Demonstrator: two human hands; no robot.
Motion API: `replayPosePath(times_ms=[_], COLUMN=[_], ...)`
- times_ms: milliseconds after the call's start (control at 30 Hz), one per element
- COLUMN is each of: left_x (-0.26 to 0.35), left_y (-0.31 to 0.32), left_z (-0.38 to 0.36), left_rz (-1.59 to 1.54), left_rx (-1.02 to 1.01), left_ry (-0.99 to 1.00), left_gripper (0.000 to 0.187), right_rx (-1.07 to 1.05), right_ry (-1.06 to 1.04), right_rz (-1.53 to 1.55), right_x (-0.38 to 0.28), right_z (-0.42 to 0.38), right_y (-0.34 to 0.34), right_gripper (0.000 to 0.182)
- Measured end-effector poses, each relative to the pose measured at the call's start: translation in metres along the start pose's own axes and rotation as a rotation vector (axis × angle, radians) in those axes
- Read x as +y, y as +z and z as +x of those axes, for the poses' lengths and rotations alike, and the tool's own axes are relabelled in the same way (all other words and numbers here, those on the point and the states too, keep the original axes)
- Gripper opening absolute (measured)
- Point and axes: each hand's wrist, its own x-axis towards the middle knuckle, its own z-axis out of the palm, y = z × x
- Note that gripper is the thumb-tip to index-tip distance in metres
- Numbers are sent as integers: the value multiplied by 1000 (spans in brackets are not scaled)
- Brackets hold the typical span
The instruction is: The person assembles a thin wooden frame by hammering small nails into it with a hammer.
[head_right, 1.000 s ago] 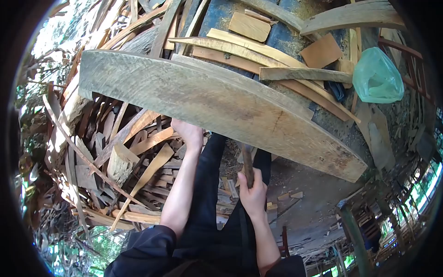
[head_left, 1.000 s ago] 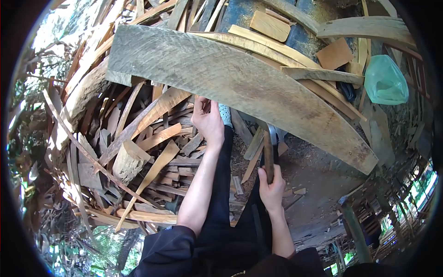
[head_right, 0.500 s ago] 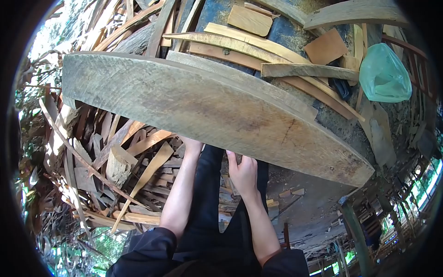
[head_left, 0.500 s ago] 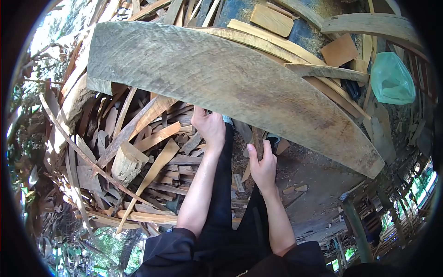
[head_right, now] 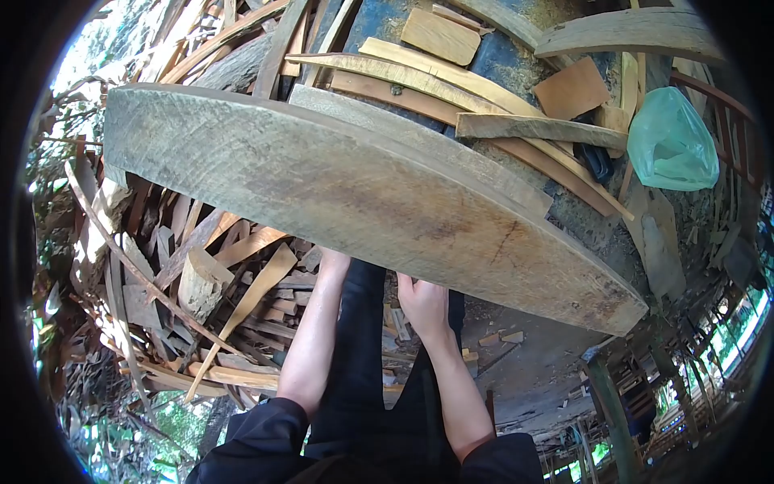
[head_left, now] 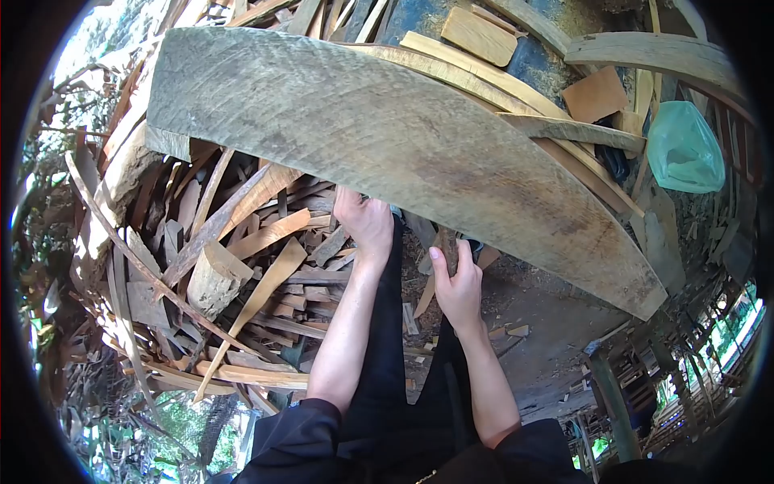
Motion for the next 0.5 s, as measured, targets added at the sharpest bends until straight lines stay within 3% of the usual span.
replayPosePath(times_ms=[300,433,500], left_x=[19,49,59], left_y=[-3,-3,-4], left_z=[10,19,26], left_rz=[260,152,-14], left_rx=[-100,-37,-29], left_ry=[78,159,196], left_gripper=[31,33,35], right_rx=[-8,-113,-74], right_ry=[-17,44,-158], right_rz=[50,73,51], right_x=[5,2,-5], right_z=[0,-2,5], right_y=[-2,-14,-17], right_gripper=[35,36,33])
